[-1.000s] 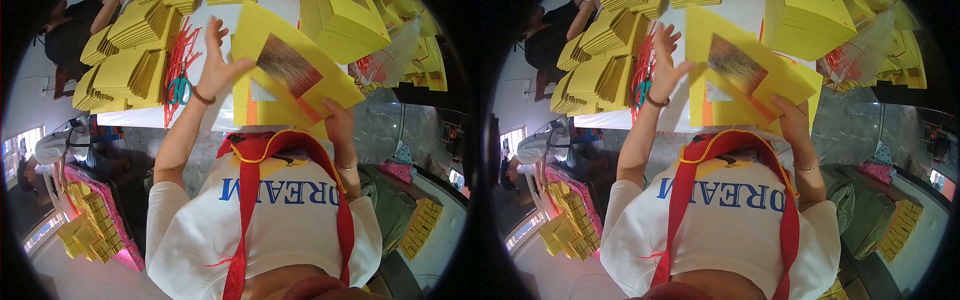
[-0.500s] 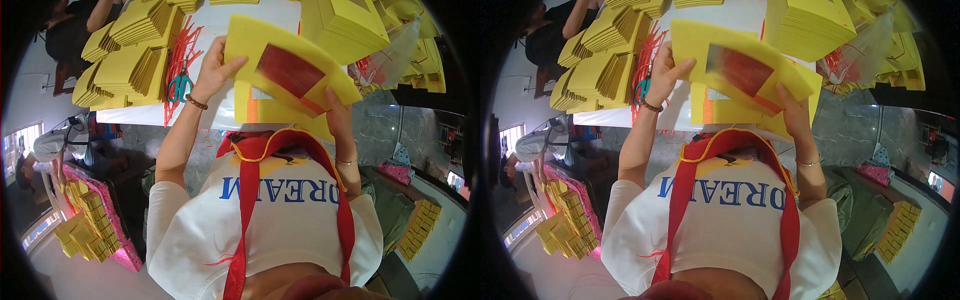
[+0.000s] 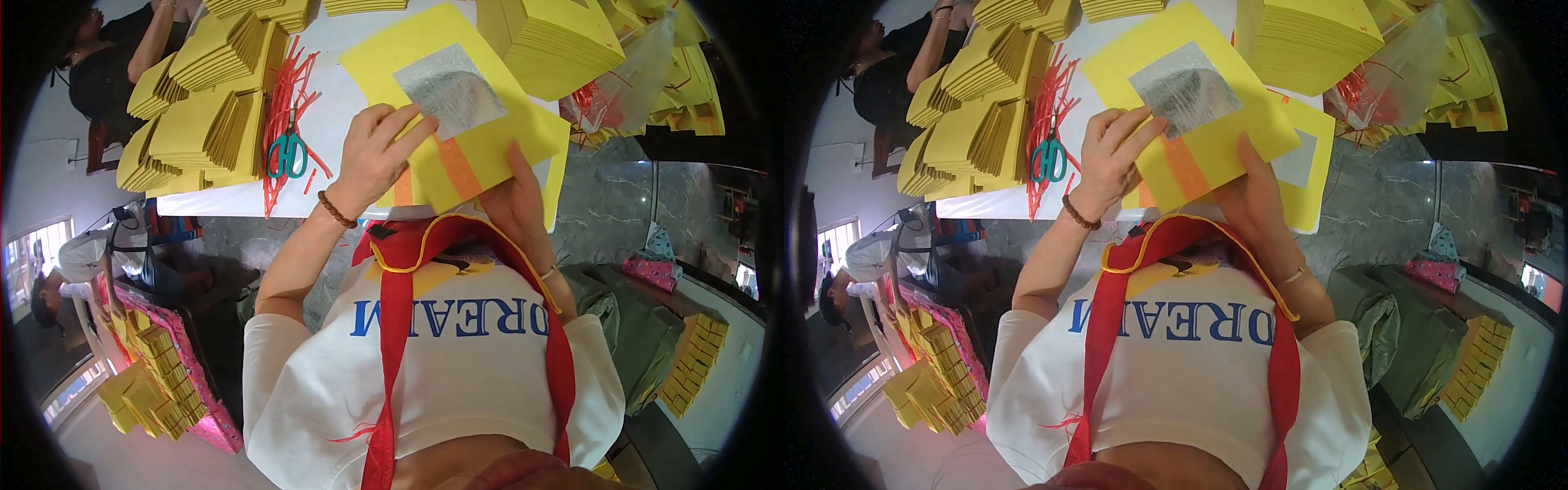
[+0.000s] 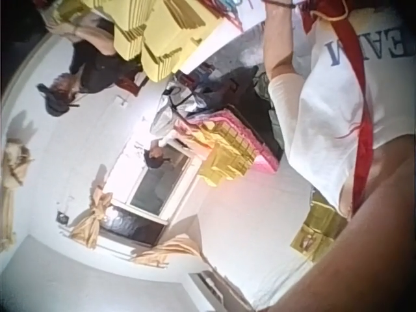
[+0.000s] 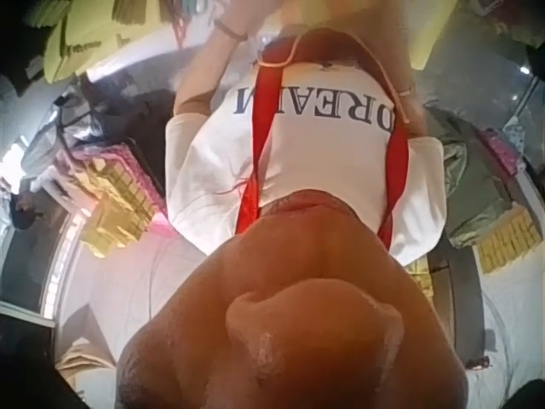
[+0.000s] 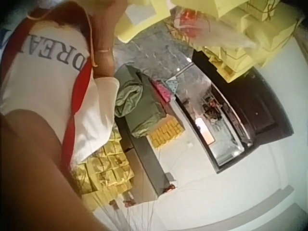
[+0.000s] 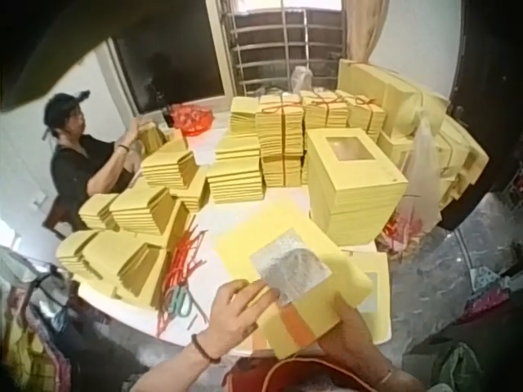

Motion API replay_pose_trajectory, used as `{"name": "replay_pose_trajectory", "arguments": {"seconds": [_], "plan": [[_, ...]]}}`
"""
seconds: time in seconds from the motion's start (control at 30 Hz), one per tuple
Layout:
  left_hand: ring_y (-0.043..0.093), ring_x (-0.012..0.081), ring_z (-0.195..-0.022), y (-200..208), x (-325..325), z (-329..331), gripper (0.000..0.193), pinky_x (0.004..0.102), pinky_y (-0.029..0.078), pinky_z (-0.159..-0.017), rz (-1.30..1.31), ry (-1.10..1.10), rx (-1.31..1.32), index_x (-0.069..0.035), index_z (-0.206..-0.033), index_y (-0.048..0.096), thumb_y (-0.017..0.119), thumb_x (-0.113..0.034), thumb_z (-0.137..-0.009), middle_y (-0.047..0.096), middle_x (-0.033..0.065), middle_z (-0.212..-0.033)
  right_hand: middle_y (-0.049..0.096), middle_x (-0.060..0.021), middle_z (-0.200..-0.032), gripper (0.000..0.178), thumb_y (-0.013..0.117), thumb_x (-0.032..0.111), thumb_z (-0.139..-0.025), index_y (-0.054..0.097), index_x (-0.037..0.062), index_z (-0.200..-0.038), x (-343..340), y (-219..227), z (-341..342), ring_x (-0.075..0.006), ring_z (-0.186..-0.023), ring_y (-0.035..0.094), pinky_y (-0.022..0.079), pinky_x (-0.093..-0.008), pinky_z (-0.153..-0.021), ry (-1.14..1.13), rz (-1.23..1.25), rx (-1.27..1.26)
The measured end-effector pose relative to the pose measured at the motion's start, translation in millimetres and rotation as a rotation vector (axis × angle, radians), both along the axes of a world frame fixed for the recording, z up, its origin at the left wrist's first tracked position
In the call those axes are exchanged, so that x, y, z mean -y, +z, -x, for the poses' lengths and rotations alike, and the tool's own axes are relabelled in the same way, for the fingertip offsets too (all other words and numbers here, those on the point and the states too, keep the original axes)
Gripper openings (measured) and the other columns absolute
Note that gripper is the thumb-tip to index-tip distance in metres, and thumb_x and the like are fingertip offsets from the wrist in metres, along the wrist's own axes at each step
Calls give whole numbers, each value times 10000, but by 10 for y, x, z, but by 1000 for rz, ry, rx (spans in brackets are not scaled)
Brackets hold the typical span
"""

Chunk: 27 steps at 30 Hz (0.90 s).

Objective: Folding and stacking yellow joss paper sheets with silver foil squares.

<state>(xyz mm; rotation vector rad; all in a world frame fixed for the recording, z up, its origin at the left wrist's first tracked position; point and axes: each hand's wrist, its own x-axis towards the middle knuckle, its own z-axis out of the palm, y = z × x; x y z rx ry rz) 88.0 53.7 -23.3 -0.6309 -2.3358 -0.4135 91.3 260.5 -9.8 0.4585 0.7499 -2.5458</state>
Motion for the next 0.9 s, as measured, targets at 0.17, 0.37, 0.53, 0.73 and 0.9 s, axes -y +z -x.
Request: {"name": "replay_pose_trajectory", "arguments": {"seconds": [0.17, 0.37, 0.53, 0.73, 0.9], "plan": [[552, 270, -887, -109, 162, -113, 321, 349, 479, -733, -319, -227, 210, -77, -1011, 637, 573, 13, -710, 600, 80, -979, 422, -122, -1272, 568, 677, 141, -778, 374, 60, -1252, -707, -399, -9, -245, -1131, 485, 392, -349, -954, 412, -1054, -631], [557, 261, -886, -248, 202, -300, 274, 359, 450, -751, -200, -316, 384, -87, -1017, 635, 586, -59, -749, 611, 64, -976, 588, -82, -1079, 359, 702, 124, -717, 567, 79, -1046, -457, -434, 180, -266, -1108, 506, 339, -385, -976, 64, -1336, -1340], [566, 254, -860, -235, 264, -404, 255, 360, 437, -750, -235, -248, 353, -80, -1014, 629, 593, -89, -763, 617, 72, -943, 604, -33, -1083, 223, 600, 139, -744, 618, 141, -966, -372, -448, 252, -220, -1115, 522, 327, -410, -990, 334, -1299, -1524], [578, 272, -860, -377, 284, -499, 241, 348, 442, -760, -432, -152, 546, -54, -984, 618, 629, -133, -756, 625, 104, -935, 631, -51, -1022, 201, 659, 106, -722, 631, 102, -922, -366, -483, 335, -228, -1075, 558, 376, -391, -952, 442, -1294, -1515], [562, 283, -837, -363, 267, -500, 169, 355, 431, -742, -442, -133, 595, -38, -958, 603, 595, -108, -804, 618, 106, -885, 629, -64, -1023, 244, 642, 150, -777, 618, 65, -1004, -414, -542, 255, -203, -992, 577, 415, -320, -859, 479, -1115, -1107]]}}
